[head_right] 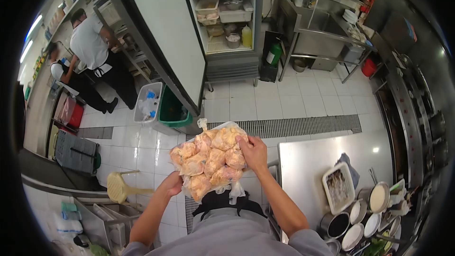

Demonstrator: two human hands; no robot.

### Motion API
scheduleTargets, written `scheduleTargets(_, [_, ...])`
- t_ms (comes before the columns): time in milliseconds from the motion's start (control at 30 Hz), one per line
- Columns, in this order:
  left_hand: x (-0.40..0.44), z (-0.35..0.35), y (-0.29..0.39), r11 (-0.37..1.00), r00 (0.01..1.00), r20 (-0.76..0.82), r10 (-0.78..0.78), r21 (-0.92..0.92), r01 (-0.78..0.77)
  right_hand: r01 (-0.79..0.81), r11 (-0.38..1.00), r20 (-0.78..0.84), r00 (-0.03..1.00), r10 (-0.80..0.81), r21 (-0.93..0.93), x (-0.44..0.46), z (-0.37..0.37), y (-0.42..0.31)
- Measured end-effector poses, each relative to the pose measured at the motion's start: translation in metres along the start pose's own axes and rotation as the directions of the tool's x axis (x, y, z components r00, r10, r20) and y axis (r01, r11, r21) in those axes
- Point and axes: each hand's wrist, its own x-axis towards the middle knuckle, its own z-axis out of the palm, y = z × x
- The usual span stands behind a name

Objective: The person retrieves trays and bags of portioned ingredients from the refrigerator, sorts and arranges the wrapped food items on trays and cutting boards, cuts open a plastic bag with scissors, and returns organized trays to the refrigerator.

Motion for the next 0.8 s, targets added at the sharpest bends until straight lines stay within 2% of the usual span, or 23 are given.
scheduleTargets(33, [0.013, 0.01, 0.011, 1.0, 1.0, -0.001, -0.002, -0.004, 0.002, 0.009, 1.0, 0.024, 1.0, -0.009, -0.02, 0.022, 0.004, 0.006])
scheduleTargets(100, [0.041, 0.028, 0.037, 0.995, 0.993, 0.093, -0.077, -0.058, 0.083, 0.021, 0.999, 0.039, 0.999, -0.019, -0.048, 0.068, 0.011, 0.014])
scheduleTargets(133, [0.063, 0.023, 0.042, 0.996, 0.989, 0.119, -0.092, 0.027, 0.089, 0.016, 0.999, 0.086, 0.996, -0.012, -0.045, 0.09, 0.016, 0.02])
scheduleTargets(167, [0.076, 0.026, 0.046, 0.995, 0.988, 0.118, -0.096, 0.023, 0.093, 0.006, 0.999, 0.135, 0.991, 0.0, -0.047, 0.109, 0.02, 0.026])
scheduleTargets(300, [0.144, 0.054, 0.075, 0.998, 0.996, 0.071, -0.057, 0.017, 0.056, -0.035, 0.983, 0.201, 0.977, 0.071, -0.181, 0.199, 0.034, 0.044])
scheduleTargets(367, [0.177, 0.063, 0.083, 1.0, 0.979, 0.202, -0.003, 0.006, 0.002, -0.052, 0.986, 0.216, 0.973, 0.085, -0.157, 0.239, 0.039, 0.049])
scheduleTargets(467, [0.219, 0.08, 0.097, 0.994, 0.989, 0.149, 0.016, -0.11, 0.0, -0.066, 0.989, 0.255, 0.962, 0.098, -0.134, 0.306, 0.05, 0.053])
scheduleTargets(567, [0.263, 0.102, 0.123, 0.98, 0.991, 0.119, 0.067, -0.196, -0.043, 0.002, 0.992, 0.327, 0.944, 0.04, -0.128, 0.38, 0.059, 0.06])
scheduleTargets(633, [0.29, 0.117, 0.132, 0.946, 0.987, 0.054, 0.154, -0.297, -0.131, -0.08, 0.995, 0.455, 0.885, 0.097, -0.057, 0.426, 0.063, 0.067])
scheduleTargets(667, [0.303, 0.122, 0.142, 0.948, 0.986, 0.031, 0.164, -0.282, -0.149, -0.094, 0.993, 0.469, 0.876, 0.114, -0.066, 0.447, 0.067, 0.072])
scheduleTargets(767, [0.349, 0.137, 0.17, 0.907, 0.97, -0.083, 0.229, -0.343, -0.244, 0.03, 0.996, 0.403, 0.915, 0.007, -0.085, 0.518, 0.086, 0.087])
scheduleTargets(800, [0.366, 0.142, 0.18, 0.889, 0.964, -0.113, 0.239, -0.375, -0.264, -0.023, 0.995, 0.382, 0.923, 0.057, -0.092, 0.541, 0.087, 0.097])
